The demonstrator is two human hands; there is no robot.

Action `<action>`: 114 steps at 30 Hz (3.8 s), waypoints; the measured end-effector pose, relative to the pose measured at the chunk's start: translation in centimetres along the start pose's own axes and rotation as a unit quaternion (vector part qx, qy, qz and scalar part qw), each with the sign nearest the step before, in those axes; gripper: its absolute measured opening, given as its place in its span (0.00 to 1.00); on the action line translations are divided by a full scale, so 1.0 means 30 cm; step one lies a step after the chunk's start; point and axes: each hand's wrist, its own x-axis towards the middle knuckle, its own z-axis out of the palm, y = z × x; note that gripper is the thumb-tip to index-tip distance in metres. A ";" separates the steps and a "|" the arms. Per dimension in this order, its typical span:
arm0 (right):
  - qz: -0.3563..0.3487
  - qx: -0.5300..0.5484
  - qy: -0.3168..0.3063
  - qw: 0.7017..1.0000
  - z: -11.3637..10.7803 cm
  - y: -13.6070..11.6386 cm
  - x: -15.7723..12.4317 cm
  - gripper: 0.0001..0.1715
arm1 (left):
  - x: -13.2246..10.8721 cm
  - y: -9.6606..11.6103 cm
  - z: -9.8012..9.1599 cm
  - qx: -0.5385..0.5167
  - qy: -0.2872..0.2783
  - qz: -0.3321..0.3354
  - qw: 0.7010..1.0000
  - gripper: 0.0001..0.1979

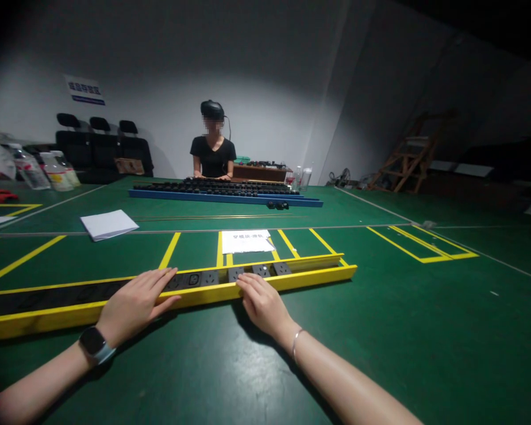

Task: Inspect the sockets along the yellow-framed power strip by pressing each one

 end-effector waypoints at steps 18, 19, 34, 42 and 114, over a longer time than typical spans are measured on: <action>0.035 0.017 0.021 0.999 -0.029 0.003 -0.001 0.27 | -0.016 -0.010 0.002 0.008 -0.011 0.000 1.000 0.32; 0.036 0.014 0.021 0.999 -0.030 0.003 -0.001 0.27 | -0.015 -0.010 0.001 0.004 -0.010 0.000 1.000 0.32; 0.020 -0.033 0.036 0.999 -0.027 0.004 -0.015 0.24 | -0.009 -0.005 -0.007 0.007 0.003 0.011 1.000 0.31; 0.008 -0.035 0.009 0.999 -0.038 0.032 -0.033 0.26 | -0.007 -0.003 -0.010 0.005 0.012 0.012 1.000 0.31; 0.021 -0.021 0.052 0.998 -0.051 0.068 -0.034 0.20 | -0.005 -0.003 -0.014 0.006 0.014 0.018 1.000 0.32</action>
